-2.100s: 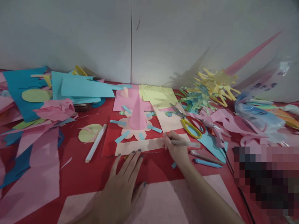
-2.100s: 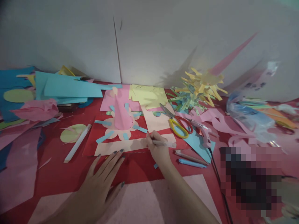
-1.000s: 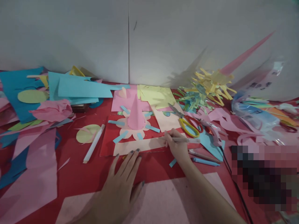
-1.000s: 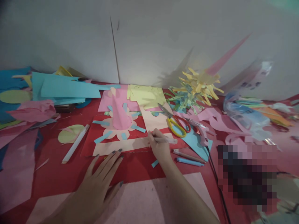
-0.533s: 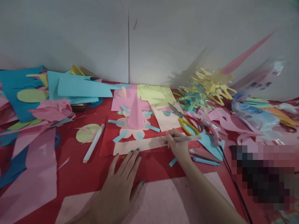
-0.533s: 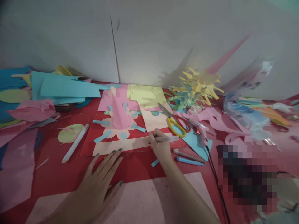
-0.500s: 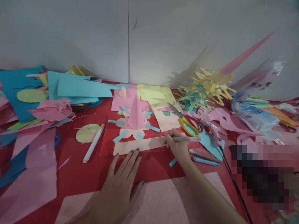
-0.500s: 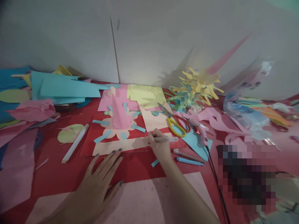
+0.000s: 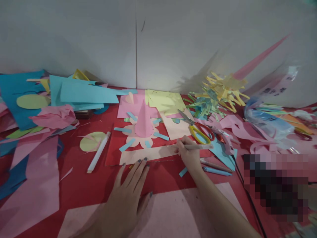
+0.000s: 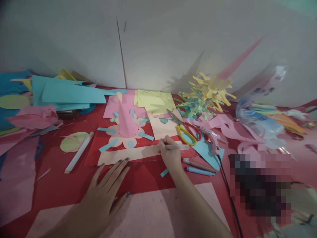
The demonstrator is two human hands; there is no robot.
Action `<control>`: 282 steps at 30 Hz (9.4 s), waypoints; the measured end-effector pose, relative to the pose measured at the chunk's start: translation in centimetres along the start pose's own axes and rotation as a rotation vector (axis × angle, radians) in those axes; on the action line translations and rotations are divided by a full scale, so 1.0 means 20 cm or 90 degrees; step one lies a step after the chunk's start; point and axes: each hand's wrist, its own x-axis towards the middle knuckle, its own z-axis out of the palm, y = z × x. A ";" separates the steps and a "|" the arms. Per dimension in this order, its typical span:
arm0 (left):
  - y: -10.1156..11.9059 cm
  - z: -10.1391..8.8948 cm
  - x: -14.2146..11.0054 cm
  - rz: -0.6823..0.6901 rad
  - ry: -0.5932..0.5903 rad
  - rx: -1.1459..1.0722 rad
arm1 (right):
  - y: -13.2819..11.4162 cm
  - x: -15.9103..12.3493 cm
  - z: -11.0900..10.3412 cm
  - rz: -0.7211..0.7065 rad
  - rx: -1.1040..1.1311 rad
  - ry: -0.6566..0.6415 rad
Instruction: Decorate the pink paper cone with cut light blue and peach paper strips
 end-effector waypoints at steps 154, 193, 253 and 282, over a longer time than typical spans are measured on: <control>0.37 0.04 0.32 -0.012 -0.003 -0.031 | 0.06 0.01 -0.10 -0.052 0.008 -0.117; 0.37 0.05 0.31 -0.016 -0.003 -0.016 | 0.06 -0.02 -0.09 -0.062 -0.034 -0.080; 0.38 0.02 0.30 -0.043 0.018 0.013 | 0.04 0.00 -0.06 -0.072 -0.050 -0.079; 0.38 0.03 0.29 -0.052 0.012 0.011 | 0.07 0.01 -0.08 -0.026 -0.034 -0.029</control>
